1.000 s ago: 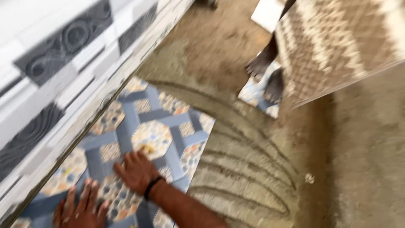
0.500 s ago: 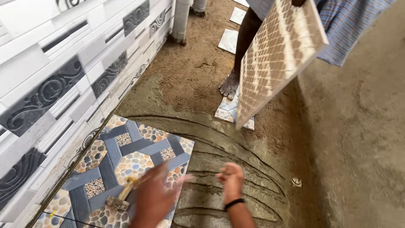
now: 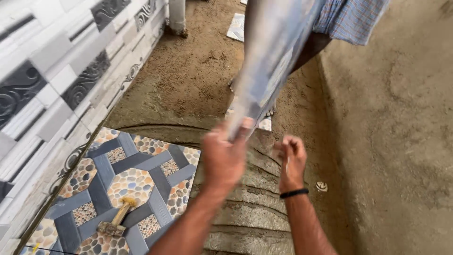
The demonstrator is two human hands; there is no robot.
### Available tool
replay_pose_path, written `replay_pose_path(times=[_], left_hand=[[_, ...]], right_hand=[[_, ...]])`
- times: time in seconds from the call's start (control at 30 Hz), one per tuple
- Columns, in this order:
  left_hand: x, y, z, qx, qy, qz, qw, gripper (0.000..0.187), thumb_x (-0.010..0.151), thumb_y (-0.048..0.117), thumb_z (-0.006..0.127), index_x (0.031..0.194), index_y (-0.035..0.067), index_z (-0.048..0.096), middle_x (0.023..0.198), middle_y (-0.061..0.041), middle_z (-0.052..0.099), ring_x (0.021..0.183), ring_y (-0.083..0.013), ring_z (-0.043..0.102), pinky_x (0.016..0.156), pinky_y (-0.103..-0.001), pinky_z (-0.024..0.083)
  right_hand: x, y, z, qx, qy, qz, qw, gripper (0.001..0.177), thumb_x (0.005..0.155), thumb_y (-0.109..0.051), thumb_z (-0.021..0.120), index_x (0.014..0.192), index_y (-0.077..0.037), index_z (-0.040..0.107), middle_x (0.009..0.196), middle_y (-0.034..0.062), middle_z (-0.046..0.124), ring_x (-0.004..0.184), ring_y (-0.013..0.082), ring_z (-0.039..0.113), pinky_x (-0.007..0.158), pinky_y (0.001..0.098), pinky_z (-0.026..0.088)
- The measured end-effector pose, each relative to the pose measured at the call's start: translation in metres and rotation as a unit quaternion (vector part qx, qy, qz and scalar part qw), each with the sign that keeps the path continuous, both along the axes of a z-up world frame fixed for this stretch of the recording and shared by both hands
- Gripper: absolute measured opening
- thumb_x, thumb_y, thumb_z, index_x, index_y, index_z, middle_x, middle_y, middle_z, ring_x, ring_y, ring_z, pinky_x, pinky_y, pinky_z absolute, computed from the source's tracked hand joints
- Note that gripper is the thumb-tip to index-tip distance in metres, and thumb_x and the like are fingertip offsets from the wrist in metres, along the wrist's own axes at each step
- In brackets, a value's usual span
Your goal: The recorder is laying floor tiles on a wet cement surface and using a brush and hammer for alignment.
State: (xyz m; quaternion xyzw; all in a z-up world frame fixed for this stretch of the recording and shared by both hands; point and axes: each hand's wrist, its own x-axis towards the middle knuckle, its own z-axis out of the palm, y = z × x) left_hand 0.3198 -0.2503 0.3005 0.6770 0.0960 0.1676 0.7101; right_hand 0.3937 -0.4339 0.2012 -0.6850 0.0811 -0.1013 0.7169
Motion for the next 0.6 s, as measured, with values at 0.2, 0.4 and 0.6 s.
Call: replay_pose_path(times=[0.2,0.4,0.6], left_hand=[[-0.026,0.08,0.004,-0.1,-0.105,0.033,0.989,0.057,0.087,0.051,0.072,0.109,-0.001,0.064,0.089,-0.004,0.07,0.078,-0.0123,0.072,0.066,-0.028,0.063],[-0.069,0.117,-0.077,-0.085,0.027,0.047,0.995,0.052,0.098,0.043,0.071,0.109,-0.007,0.062,0.087,-0.008,0.061,0.073,-0.0137,0.062,0.066,-0.035,0.062],[-0.085,0.108,-0.156,-0.092,0.189,-0.007,0.978,0.062,0.092,0.032,0.067,0.142,0.007,0.04,0.107,-0.007,0.071,0.091,-0.0139,0.072,0.074,-0.033,0.063]], right_hand=[[0.048,-0.019,0.052,-0.167,-0.119,-0.003,0.979,0.045,0.095,-0.038,0.068,0.128,-0.016,0.047,0.12,0.005,0.056,0.113,0.0211,0.056,0.101,0.0403,0.052],[0.057,-0.08,0.007,-0.069,-0.175,0.048,0.981,0.05,0.118,-0.035,0.068,0.084,-0.005,0.046,0.08,-0.0044,0.036,0.073,0.007,0.032,0.071,0.0268,0.033],[-0.027,-0.092,-0.075,-0.103,-0.023,-0.011,0.994,0.041,0.1,-0.037,0.07,0.076,-0.009,0.053,0.069,-0.0064,0.046,0.062,0.0064,0.038,0.053,0.0263,0.034]])
